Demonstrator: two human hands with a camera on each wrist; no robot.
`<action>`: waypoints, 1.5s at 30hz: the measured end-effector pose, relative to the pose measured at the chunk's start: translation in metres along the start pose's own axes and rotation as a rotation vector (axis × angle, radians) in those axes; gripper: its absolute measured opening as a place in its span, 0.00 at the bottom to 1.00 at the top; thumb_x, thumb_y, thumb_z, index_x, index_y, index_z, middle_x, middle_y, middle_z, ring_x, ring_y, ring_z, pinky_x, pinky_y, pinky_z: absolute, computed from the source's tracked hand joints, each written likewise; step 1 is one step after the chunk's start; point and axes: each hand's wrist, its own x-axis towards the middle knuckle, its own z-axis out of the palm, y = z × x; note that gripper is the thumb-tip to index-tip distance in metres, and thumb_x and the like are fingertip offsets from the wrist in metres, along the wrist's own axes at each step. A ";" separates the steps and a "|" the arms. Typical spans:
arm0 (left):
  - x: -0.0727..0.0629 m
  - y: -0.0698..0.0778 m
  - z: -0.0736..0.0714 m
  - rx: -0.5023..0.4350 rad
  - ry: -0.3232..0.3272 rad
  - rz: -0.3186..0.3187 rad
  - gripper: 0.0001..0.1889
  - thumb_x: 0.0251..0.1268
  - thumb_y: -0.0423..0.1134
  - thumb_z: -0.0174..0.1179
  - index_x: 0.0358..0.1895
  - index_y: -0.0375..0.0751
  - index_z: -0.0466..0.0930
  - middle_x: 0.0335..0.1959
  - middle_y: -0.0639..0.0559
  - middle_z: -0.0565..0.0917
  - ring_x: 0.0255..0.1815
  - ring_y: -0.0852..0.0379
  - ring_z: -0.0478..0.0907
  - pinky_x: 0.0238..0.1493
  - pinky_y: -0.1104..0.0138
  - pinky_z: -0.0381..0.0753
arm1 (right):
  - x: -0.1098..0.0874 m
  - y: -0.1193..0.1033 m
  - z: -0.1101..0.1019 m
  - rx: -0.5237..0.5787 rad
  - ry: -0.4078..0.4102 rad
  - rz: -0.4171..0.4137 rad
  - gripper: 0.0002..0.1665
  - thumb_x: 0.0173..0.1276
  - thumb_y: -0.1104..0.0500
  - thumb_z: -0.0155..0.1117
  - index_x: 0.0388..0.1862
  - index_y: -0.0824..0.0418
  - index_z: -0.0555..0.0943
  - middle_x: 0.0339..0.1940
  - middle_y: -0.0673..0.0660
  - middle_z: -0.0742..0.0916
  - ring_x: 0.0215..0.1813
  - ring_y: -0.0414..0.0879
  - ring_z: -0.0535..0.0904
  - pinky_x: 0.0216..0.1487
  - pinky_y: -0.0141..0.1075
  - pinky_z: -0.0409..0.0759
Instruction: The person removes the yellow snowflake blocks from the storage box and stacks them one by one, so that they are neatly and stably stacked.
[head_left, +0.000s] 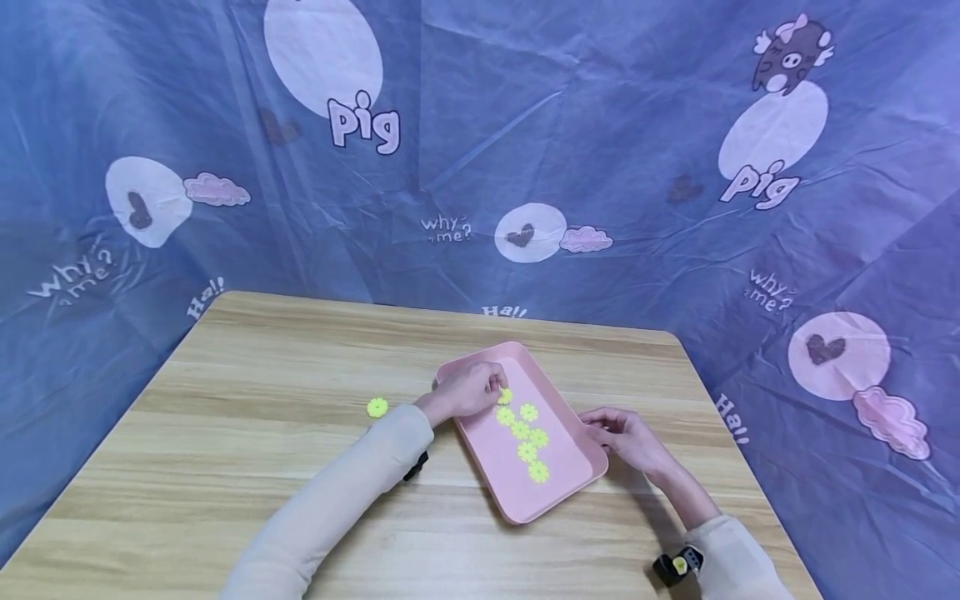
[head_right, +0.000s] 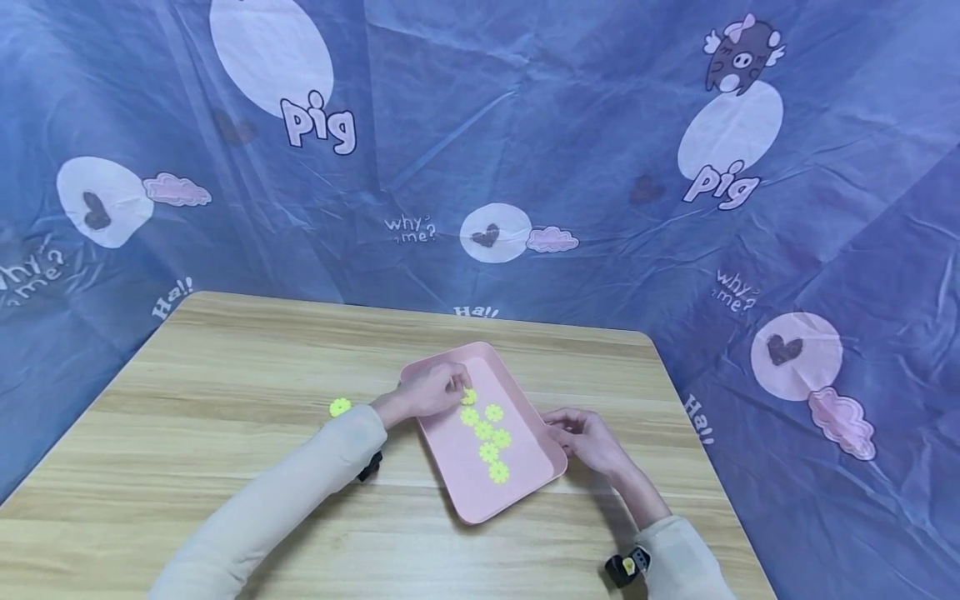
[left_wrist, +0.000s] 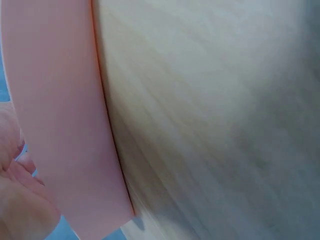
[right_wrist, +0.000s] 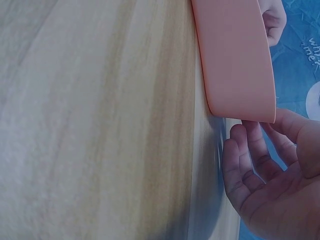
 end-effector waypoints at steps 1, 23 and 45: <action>-0.001 0.000 0.000 -0.007 0.000 -0.001 0.07 0.68 0.30 0.62 0.44 0.44 0.85 0.40 0.51 0.88 0.41 0.59 0.82 0.47 0.70 0.82 | 0.000 0.000 0.000 0.002 -0.001 -0.001 0.22 0.76 0.63 0.65 0.62 0.76 0.80 0.39 0.43 0.89 0.36 0.34 0.80 0.34 0.28 0.79; -0.037 0.003 -0.013 -0.175 0.125 0.057 0.03 0.69 0.34 0.67 0.42 0.45 0.85 0.37 0.54 0.87 0.37 0.62 0.80 0.42 0.73 0.80 | -0.001 0.000 0.000 0.005 0.003 0.007 0.22 0.77 0.62 0.65 0.62 0.75 0.80 0.40 0.44 0.89 0.37 0.34 0.81 0.35 0.28 0.80; -0.091 -0.029 -0.037 -0.278 0.303 -0.017 0.03 0.69 0.34 0.67 0.42 0.43 0.86 0.35 0.52 0.88 0.37 0.62 0.81 0.43 0.71 0.82 | 0.001 0.001 0.004 0.004 0.016 -0.015 0.21 0.77 0.63 0.65 0.62 0.76 0.80 0.42 0.51 0.90 0.37 0.34 0.80 0.35 0.28 0.80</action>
